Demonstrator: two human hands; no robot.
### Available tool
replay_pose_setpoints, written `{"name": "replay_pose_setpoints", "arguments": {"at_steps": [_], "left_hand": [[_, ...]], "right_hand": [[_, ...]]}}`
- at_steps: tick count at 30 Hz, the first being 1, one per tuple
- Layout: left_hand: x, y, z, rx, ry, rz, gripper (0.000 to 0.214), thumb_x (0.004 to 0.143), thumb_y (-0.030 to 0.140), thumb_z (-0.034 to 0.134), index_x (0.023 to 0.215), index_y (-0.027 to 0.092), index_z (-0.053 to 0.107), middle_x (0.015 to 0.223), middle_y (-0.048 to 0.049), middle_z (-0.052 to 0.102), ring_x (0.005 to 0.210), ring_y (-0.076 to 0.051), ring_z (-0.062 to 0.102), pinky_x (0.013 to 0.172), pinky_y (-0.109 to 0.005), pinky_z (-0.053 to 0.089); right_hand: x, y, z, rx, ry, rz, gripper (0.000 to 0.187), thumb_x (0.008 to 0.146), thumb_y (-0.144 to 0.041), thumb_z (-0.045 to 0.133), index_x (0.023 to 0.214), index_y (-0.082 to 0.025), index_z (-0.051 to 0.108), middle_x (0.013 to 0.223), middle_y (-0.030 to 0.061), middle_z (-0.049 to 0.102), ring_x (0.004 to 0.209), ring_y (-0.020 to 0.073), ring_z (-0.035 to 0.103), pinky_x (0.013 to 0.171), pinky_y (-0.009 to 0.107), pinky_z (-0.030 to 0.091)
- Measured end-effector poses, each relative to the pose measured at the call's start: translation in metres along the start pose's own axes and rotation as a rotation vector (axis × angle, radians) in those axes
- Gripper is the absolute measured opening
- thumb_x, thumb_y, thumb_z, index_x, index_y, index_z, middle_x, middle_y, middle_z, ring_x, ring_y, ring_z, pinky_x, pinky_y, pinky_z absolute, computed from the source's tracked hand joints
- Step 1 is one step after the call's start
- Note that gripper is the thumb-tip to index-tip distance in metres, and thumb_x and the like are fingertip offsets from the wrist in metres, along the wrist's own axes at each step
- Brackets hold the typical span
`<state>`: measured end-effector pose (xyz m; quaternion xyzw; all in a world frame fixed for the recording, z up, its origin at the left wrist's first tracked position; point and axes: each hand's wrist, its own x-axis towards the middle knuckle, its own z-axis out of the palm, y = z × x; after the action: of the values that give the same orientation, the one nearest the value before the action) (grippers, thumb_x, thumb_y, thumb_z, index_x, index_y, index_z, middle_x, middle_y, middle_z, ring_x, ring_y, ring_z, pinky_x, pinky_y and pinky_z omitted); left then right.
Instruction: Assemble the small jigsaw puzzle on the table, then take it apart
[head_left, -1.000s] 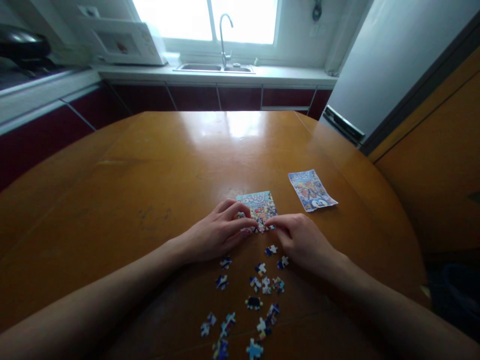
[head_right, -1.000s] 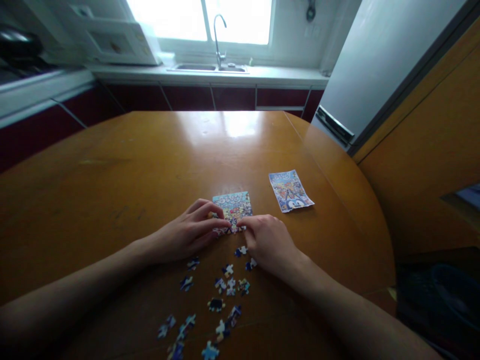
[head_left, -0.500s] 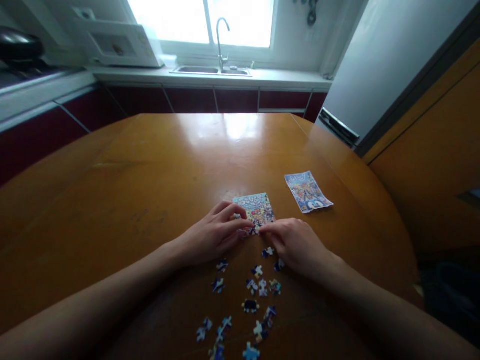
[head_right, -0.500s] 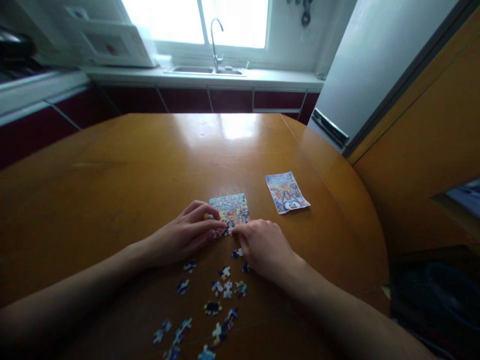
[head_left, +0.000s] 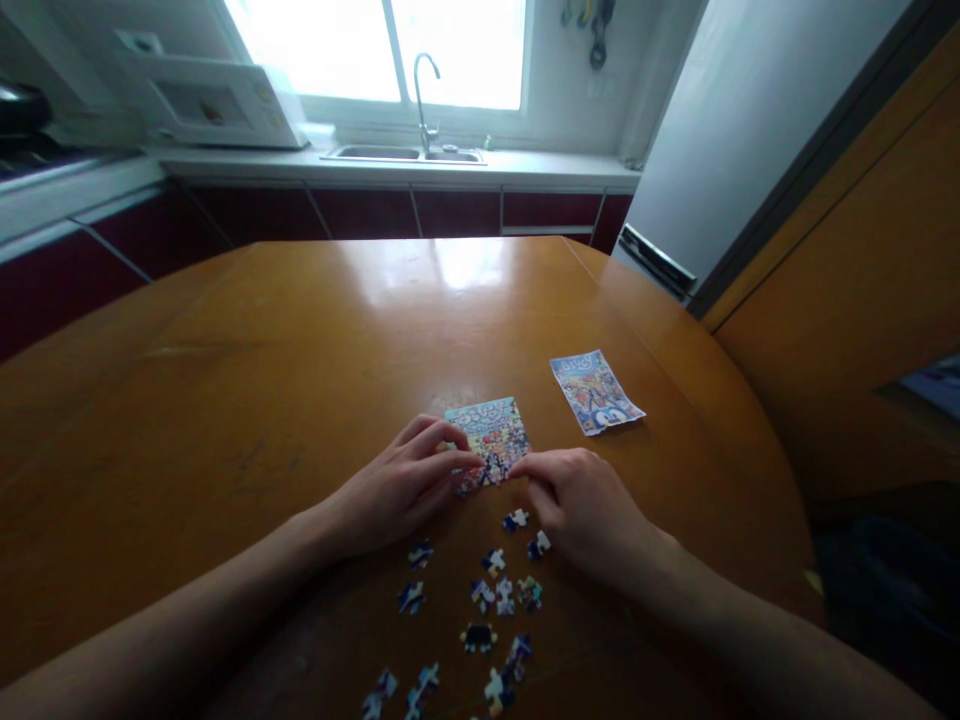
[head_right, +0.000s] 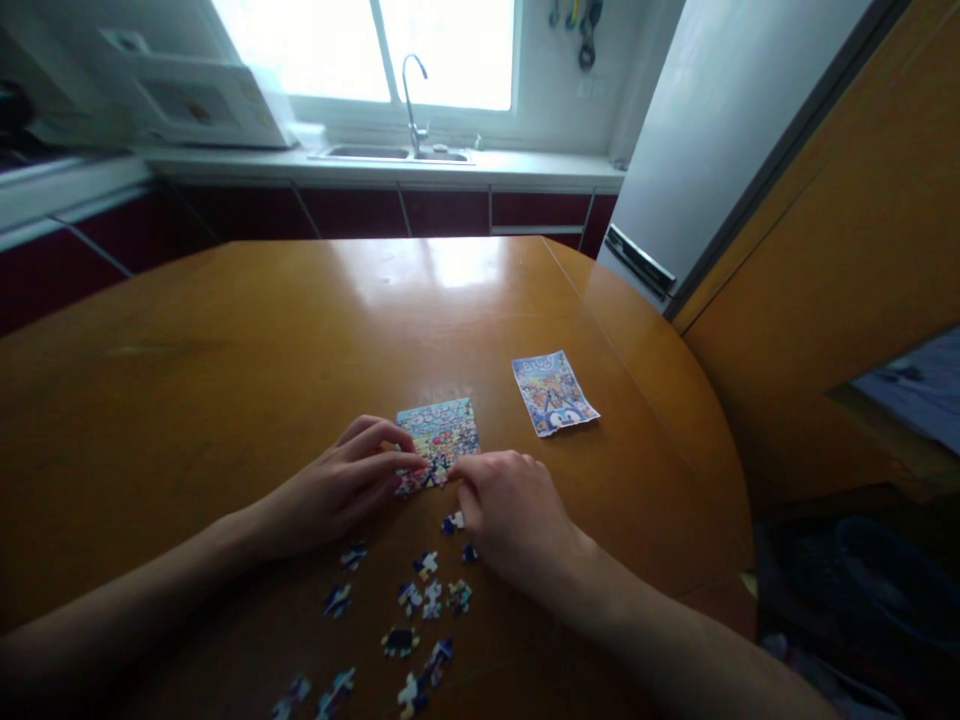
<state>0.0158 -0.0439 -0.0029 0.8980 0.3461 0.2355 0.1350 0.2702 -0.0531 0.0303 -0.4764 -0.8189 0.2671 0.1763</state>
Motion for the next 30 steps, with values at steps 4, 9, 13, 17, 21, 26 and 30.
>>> {"name": "replay_pose_setpoints", "arguments": {"at_steps": [4,9,13,17,21,26,30], "left_hand": [[0.000,-0.001,-0.001,-0.005,-0.007,0.004,0.033,0.096,0.011,0.051,0.124,0.025,0.062,0.114,-0.0081,0.057,0.109,-0.022,0.048,0.093,-0.036,0.048],[0.000,-0.001,-0.002,-0.021,-0.016,-0.005,0.035,0.095,0.009,0.051,0.125,0.024,0.061,0.115,-0.0083,0.057,0.111,-0.022,0.048,0.094,-0.036,0.047],[0.000,-0.002,-0.001,-0.028,0.008,0.000,0.033,0.095,0.008,0.051,0.123,0.024,0.061,0.112,-0.0080,0.058,0.108,-0.021,0.049,0.091,-0.035,0.047],[-0.002,-0.002,-0.002,-0.026,0.001,-0.004,0.032,0.095,0.009,0.052,0.122,0.024,0.062,0.112,-0.0081,0.058,0.108,-0.022,0.049,0.091,-0.035,0.048],[-0.001,0.000,-0.004,-0.018,0.003,-0.006,0.031,0.096,0.009,0.051,0.121,0.024,0.062,0.112,-0.0081,0.058,0.108,-0.022,0.049,0.091,-0.035,0.048],[0.001,0.000,-0.003,-0.021,0.010,-0.016,0.031,0.095,0.009,0.051,0.120,0.023,0.063,0.111,-0.0082,0.059,0.108,-0.022,0.050,0.092,-0.035,0.047],[0.000,-0.002,-0.002,-0.033,0.015,-0.013,0.030,0.095,0.010,0.052,0.120,0.023,0.064,0.111,-0.0081,0.058,0.108,-0.022,0.049,0.091,-0.035,0.047]], "right_hand": [[0.005,0.006,-0.007,0.016,0.054,0.061,0.027,0.088,-0.016,0.053,0.094,-0.025,0.078,0.091,0.0062,0.079,0.084,0.0218,0.072,0.077,0.034,0.051],[0.017,0.026,-0.018,0.042,0.173,0.149,0.026,0.087,-0.017,0.051,0.090,-0.022,0.077,0.088,0.0076,0.078,0.080,0.0223,0.071,0.073,0.034,0.050],[0.023,0.038,-0.022,0.029,0.249,0.220,0.025,0.086,-0.016,0.052,0.087,-0.021,0.076,0.087,0.0071,0.077,0.083,0.0234,0.070,0.075,0.035,0.048],[0.023,0.038,-0.019,0.026,0.186,0.234,0.024,0.086,-0.016,0.051,0.086,-0.021,0.075,0.085,0.0073,0.077,0.081,0.0230,0.069,0.074,0.035,0.047],[0.022,0.036,-0.017,-0.012,0.126,0.234,0.025,0.086,-0.015,0.052,0.085,-0.021,0.076,0.088,0.0087,0.077,0.085,0.0235,0.069,0.078,0.035,0.046],[0.024,0.037,-0.017,-0.028,0.100,0.243,0.025,0.086,-0.015,0.052,0.085,-0.021,0.076,0.088,0.0084,0.077,0.085,0.0235,0.070,0.077,0.035,0.046],[0.023,0.038,-0.018,-0.033,0.096,0.232,0.025,0.086,-0.015,0.052,0.084,-0.020,0.076,0.086,0.0085,0.077,0.084,0.0232,0.069,0.077,0.035,0.046]]}}
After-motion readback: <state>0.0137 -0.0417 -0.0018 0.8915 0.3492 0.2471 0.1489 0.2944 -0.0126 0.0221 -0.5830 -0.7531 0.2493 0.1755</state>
